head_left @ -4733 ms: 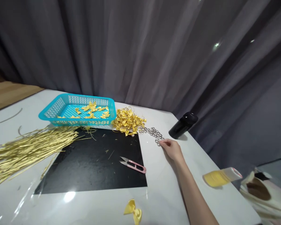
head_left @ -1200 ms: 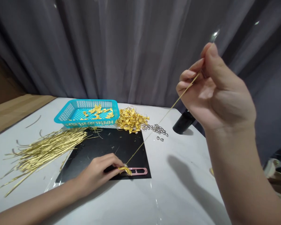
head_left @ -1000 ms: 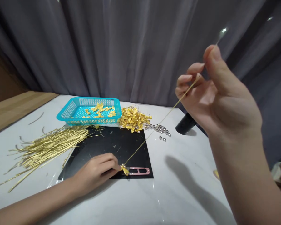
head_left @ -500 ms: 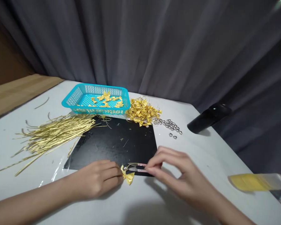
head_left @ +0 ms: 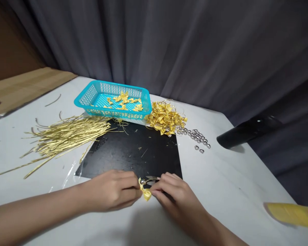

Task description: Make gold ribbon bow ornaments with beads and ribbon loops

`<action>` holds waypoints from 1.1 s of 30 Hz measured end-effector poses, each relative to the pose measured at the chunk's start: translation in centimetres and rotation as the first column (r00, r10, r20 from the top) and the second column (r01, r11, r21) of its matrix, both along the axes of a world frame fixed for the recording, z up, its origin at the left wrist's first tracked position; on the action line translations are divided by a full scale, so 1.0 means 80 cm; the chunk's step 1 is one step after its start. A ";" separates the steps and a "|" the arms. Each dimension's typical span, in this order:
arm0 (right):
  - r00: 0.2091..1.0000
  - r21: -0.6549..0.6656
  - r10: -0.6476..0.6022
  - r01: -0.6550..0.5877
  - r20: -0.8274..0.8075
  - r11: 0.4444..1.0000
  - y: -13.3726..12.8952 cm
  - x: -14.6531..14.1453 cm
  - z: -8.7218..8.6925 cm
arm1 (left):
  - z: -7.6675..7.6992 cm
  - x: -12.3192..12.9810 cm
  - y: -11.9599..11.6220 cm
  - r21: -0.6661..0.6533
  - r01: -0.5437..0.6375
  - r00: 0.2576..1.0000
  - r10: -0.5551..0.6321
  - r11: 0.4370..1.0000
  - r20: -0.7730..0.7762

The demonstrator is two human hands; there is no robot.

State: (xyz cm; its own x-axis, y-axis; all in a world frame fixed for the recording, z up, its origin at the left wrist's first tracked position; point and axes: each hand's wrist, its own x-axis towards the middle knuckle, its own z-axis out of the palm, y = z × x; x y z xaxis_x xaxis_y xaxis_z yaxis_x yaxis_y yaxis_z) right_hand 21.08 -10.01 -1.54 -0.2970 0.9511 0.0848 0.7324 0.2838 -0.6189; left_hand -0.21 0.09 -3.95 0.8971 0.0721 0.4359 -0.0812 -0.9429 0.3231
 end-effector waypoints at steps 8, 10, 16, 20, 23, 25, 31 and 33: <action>0.998 -0.037 0.044 -0.043 0.035 0.998 -0.001 -0.002 0.006 | 0.004 0.002 0.001 0.003 0.010 1.000 -0.010 1.000 0.004; 0.998 -0.052 0.048 -0.046 0.036 0.998 0.000 -0.002 0.007 | 0.004 0.003 0.001 -0.006 0.017 1.000 -0.017 1.000 0.000; 0.998 -0.085 0.051 -0.048 0.031 0.995 0.001 -0.001 0.009 | 0.003 0.002 0.001 -0.029 0.029 1.000 -0.029 0.999 -0.005; 0.996 -0.090 0.066 -0.060 0.057 0.994 0.001 -0.002 0.009 | 0.004 0.003 0.002 -0.024 0.026 1.000 -0.025 0.999 0.010; 0.995 -0.083 0.063 -0.057 0.073 0.995 0.001 -0.003 0.009 | 0.005 0.003 0.002 -0.024 0.020 1.000 -0.020 1.000 0.021; 0.995 -0.073 0.061 -0.056 0.076 0.996 0.001 -0.003 0.009 | 0.006 0.004 0.002 -0.021 0.021 0.999 -0.020 1.000 0.033; 0.993 -0.070 0.082 -0.076 0.082 0.995 0.005 -0.005 0.013 | 0.005 0.004 0.001 -0.009 0.004 1.000 -0.004 1.000 0.022; 0.993 -0.082 0.088 -0.082 0.081 0.993 0.005 -0.006 0.013 | 0.004 0.004 0.000 -0.004 -0.009 1.000 0.009 1.000 0.025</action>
State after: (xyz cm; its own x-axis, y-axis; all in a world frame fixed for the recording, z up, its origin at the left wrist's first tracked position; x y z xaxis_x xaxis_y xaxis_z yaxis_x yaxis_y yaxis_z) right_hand 20.62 -9.60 -0.50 -0.3800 0.9248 -0.0182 0.7584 0.3002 -0.5785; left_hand 0.12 0.12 -3.61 0.8852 0.0820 0.4580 -0.0809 -0.9422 0.3251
